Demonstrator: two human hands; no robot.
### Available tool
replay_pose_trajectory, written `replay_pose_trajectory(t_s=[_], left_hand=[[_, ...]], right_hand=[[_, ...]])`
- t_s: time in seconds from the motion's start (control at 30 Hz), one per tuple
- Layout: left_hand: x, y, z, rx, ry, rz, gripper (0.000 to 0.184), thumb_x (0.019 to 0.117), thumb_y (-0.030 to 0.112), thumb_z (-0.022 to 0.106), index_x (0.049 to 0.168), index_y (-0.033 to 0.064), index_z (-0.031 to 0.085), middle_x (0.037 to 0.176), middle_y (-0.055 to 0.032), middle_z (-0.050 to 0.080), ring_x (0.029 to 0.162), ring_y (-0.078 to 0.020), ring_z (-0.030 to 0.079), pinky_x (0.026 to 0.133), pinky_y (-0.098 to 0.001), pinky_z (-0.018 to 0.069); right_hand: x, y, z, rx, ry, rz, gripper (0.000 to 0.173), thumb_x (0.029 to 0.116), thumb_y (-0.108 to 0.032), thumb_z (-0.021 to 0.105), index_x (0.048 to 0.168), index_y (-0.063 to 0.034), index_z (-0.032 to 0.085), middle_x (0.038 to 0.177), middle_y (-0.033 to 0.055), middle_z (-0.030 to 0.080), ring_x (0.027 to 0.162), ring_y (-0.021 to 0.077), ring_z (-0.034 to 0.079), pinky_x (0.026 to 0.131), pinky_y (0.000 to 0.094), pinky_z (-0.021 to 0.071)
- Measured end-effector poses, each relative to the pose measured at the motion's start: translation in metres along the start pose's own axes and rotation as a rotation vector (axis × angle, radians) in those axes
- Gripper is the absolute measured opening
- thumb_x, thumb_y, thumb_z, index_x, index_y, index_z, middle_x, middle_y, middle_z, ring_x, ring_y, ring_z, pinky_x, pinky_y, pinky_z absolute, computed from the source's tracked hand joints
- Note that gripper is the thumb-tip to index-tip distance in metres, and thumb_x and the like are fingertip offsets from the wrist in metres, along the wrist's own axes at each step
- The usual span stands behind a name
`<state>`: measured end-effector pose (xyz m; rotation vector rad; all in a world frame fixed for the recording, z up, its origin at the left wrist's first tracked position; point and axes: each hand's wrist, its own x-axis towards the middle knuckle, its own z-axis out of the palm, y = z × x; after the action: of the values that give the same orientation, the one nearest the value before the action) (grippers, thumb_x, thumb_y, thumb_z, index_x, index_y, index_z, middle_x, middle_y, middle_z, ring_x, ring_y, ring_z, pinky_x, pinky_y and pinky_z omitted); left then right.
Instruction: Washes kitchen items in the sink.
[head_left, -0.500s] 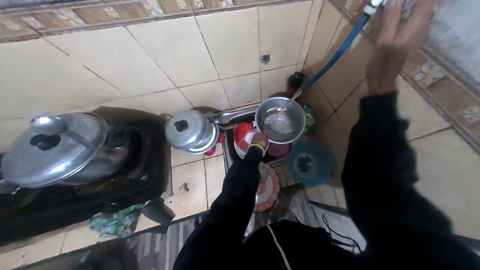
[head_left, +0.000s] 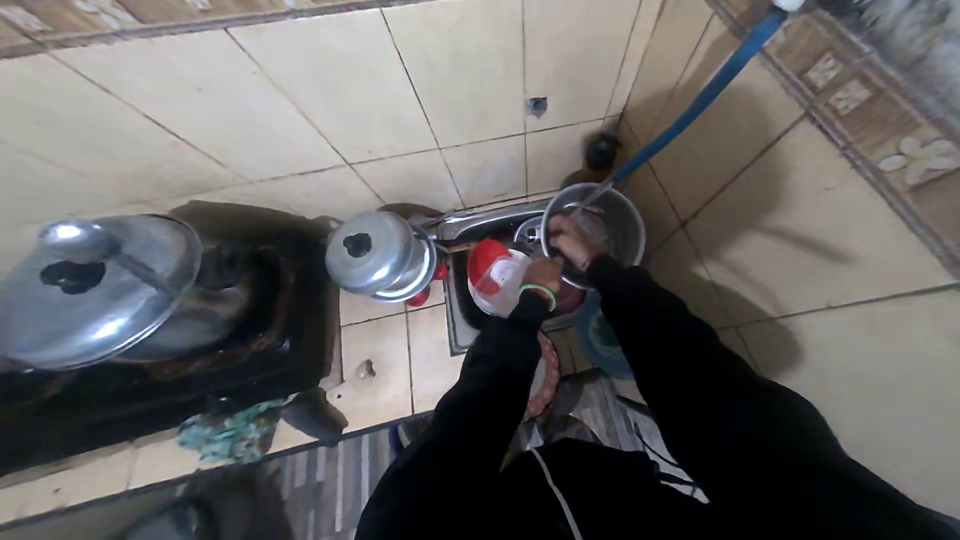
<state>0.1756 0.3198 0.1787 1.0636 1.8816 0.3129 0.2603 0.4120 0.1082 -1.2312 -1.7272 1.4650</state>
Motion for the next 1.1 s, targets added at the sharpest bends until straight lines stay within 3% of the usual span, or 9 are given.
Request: replay_pose_trajectory(t_s=[0.2, 0.27, 0.37, 0.5, 0.6, 0.77, 0.87, 1.0, 1.1], left_hand=[[0.021, -0.036, -0.015, -0.081, -0.005, -0.042, 0.049, 0.1102, 0.035, 0.043, 0.124, -0.0093, 0.061, 0.121, -0.0313, 0.063, 0.115, -0.0422, 0.062, 0.100, -0.0591, 0.0463], [0.022, -0.037, -0.008, -0.057, -0.041, -0.034, 0.048, 0.1109, 0.034, 0.041, 0.123, -0.0093, 0.060, 0.110, -0.0281, 0.063, 0.098, -0.0379, 0.062, 0.090, -0.0548, 0.0490], [0.011, -0.020, -0.005, 0.015, -0.117, 0.040, 0.046, 0.1122, 0.026, 0.039, 0.127, -0.0129, 0.058, 0.125, -0.0329, 0.061, 0.117, -0.0425, 0.061, 0.103, -0.0563, 0.0449], [0.012, -0.008, -0.005, -0.059, -0.125, -0.031, 0.045, 0.1124, 0.030, 0.037, 0.125, -0.0076, 0.057, 0.104, -0.0218, 0.060, 0.086, -0.0280, 0.058, 0.082, -0.0451, 0.0494], [0.014, -0.018, -0.013, -0.005, -0.124, -0.035, 0.048, 0.1131, 0.030, 0.034, 0.124, -0.0105, 0.058, 0.110, -0.0273, 0.062, 0.091, -0.0336, 0.062, 0.087, -0.0502, 0.0501], [0.027, -0.035, -0.005, -0.284, -0.029, -0.144, 0.047, 0.1121, 0.036, 0.037, 0.125, -0.0045, 0.057, 0.096, -0.0164, 0.058, 0.076, -0.0236, 0.054, 0.072, -0.0409, 0.0489], [0.036, -0.038, 0.006, -0.340, 0.001, -0.150, 0.048, 0.1120, 0.037, 0.037, 0.125, -0.0046, 0.057, 0.095, -0.0161, 0.059, 0.074, -0.0236, 0.054, 0.073, -0.0417, 0.0486], [0.038, -0.039, 0.016, -0.379, -0.018, -0.107, 0.045, 0.1126, 0.033, 0.036, 0.125, -0.0055, 0.057, 0.094, -0.0169, 0.057, 0.075, -0.0244, 0.052, 0.073, -0.0421, 0.0474], [0.034, -0.042, 0.015, -0.349, -0.039, -0.124, 0.046, 0.1125, 0.033, 0.037, 0.124, -0.0068, 0.058, 0.097, -0.0191, 0.059, 0.078, -0.0262, 0.054, 0.076, -0.0443, 0.0485]], right_hand=[[0.001, 0.035, -0.036, -1.014, -0.766, -0.008, 0.023, 0.0985, -0.010, 0.063, 0.114, 0.0064, 0.069, 0.118, 0.0276, 0.067, 0.115, 0.0433, 0.062, 0.101, 0.0609, 0.0454], [0.011, 0.028, -0.056, -1.198, -0.565, 0.066, 0.032, 0.0978, -0.017, 0.065, 0.119, 0.0074, 0.069, 0.126, 0.0302, 0.064, 0.124, 0.0478, 0.058, 0.107, 0.0657, 0.0424], [0.008, -0.037, -0.045, -1.170, -0.251, 0.140, 0.033, 0.1037, -0.008, 0.054, 0.132, 0.0065, 0.062, 0.136, 0.0318, 0.059, 0.128, 0.0510, 0.056, 0.104, 0.0679, 0.0426], [0.000, -0.074, -0.003, -1.214, -0.464, -0.155, 0.021, 0.0973, -0.007, 0.062, 0.112, 0.0071, 0.069, 0.118, 0.0298, 0.066, 0.116, 0.0478, 0.062, 0.097, 0.0644, 0.0483], [0.016, -0.037, -0.009, -1.134, -0.442, -0.339, 0.020, 0.0958, -0.011, 0.063, 0.109, -0.0008, 0.073, 0.122, 0.0221, 0.068, 0.124, 0.0419, 0.060, 0.106, 0.0597, 0.0450], [0.004, -0.012, -0.032, -1.170, -0.218, 0.090, 0.048, 0.0991, -0.004, 0.060, 0.147, -0.0006, 0.051, 0.152, 0.0269, 0.046, 0.139, 0.0468, 0.046, 0.106, 0.0624, 0.0453], [-0.018, -0.009, -0.024, -1.158, -0.422, 0.294, 0.046, 0.0987, -0.010, 0.063, 0.138, 0.0116, 0.054, 0.148, 0.0337, 0.047, 0.139, 0.0503, 0.044, 0.111, 0.0664, 0.0376], [-0.014, -0.004, -0.021, -0.999, -0.817, 0.199, 0.037, 0.1014, -0.003, 0.053, 0.136, 0.0092, 0.057, 0.140, 0.0312, 0.056, 0.135, 0.0455, 0.050, 0.112, 0.0612, 0.0359], [-0.003, 0.001, -0.033, -1.094, -0.645, 0.284, 0.037, 0.1030, -0.012, 0.056, 0.131, 0.0118, 0.059, 0.138, 0.0326, 0.056, 0.133, 0.0470, 0.051, 0.111, 0.0633, 0.0379]])
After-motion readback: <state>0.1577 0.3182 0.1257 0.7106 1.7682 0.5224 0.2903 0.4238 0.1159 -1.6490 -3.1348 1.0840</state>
